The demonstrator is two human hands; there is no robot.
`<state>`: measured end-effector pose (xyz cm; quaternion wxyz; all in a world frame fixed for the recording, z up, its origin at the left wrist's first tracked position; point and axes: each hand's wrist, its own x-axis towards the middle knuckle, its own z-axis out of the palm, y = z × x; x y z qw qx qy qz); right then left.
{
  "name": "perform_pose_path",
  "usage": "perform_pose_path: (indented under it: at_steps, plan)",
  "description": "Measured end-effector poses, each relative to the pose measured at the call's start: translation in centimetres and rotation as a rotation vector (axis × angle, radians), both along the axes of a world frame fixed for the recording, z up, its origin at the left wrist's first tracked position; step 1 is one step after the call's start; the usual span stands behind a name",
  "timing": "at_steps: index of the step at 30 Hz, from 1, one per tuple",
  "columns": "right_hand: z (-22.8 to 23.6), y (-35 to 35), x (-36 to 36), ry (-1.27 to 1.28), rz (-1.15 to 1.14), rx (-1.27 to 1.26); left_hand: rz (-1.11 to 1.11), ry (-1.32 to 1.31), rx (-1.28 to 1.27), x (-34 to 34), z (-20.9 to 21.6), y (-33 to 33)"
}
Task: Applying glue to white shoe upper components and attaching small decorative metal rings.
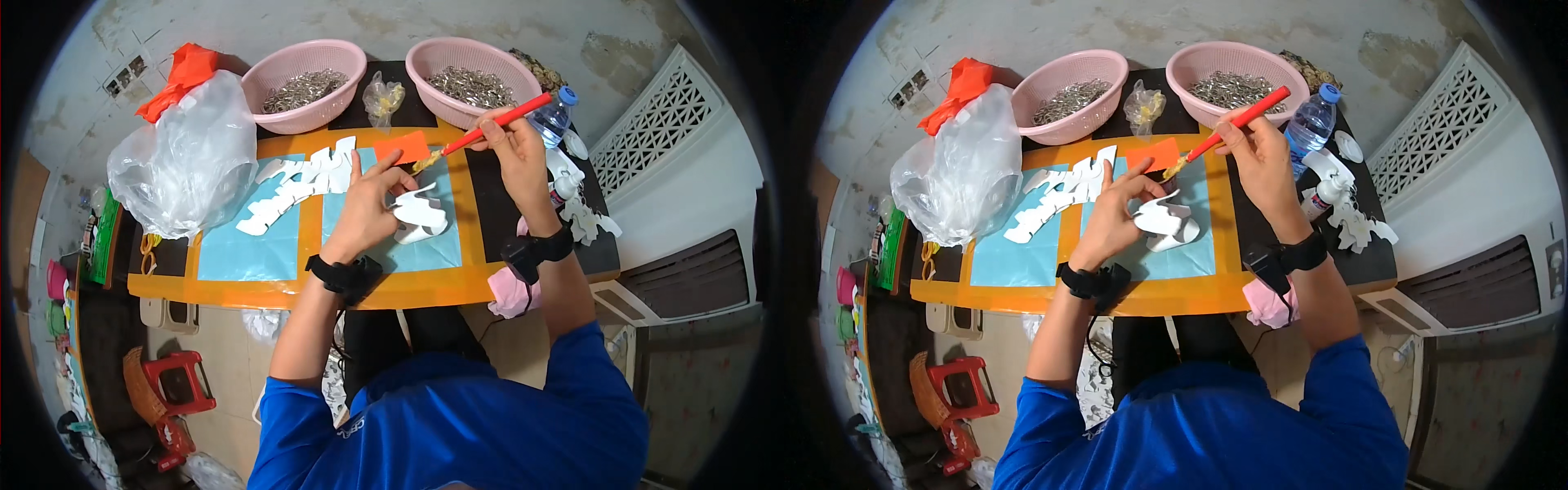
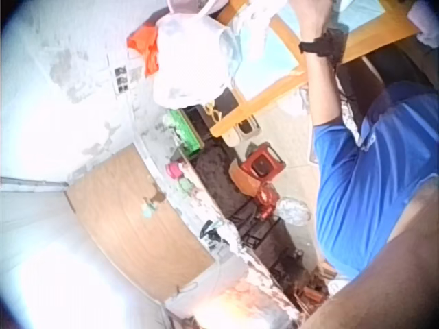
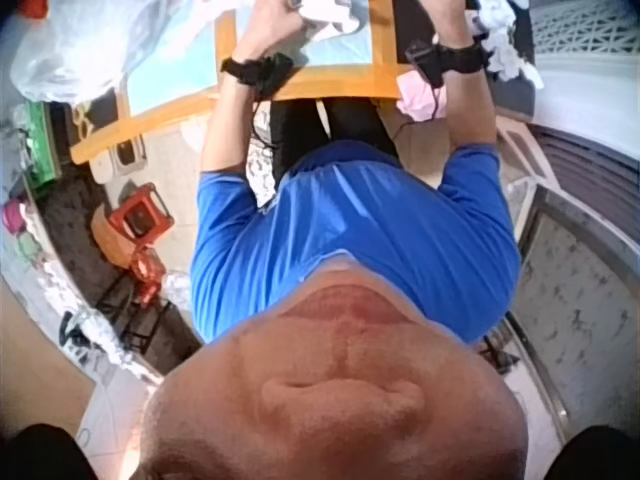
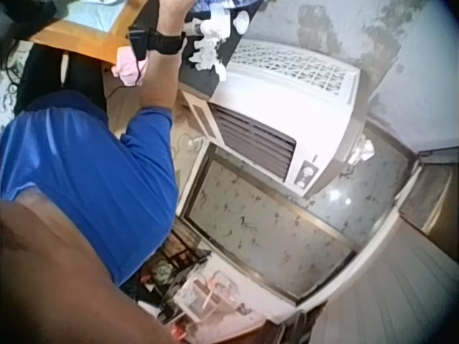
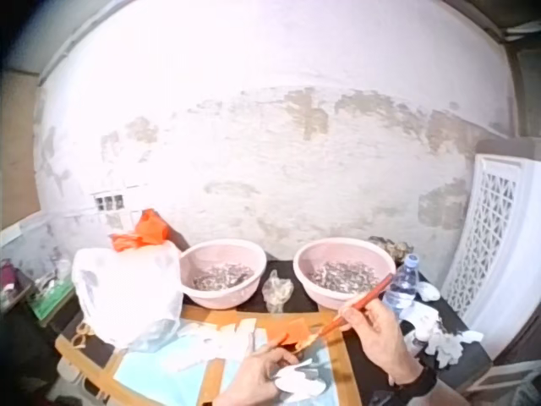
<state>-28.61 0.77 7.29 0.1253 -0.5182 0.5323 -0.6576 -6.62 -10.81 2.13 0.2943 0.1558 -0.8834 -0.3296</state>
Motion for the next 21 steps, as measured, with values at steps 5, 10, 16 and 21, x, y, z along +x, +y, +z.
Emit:
perform_pose_path:
  at_steps: [5, 10, 16, 21]
  plan:
    - [0.1, 1.4, -0.6, -0.04, -0.021, -0.037, -0.01, 0.002, 0.162, -0.1, 0.2, -0.1]
    - [1.4, 2.8, -1.2, -0.012, -0.018, -0.047, -0.018, 0.006, 0.19, 0.0, 0.3, -0.3]
    - [2.7, 3.8, -0.1, -0.023, -0.018, -0.096, -0.03, 0.001, 0.281, 0.0, 0.4, -0.6]
    - [3.9, 4.6, 1.5, 0.046, -0.048, -0.198, -0.04, 0.006, 0.335, 0.0, 0.6, -0.4]
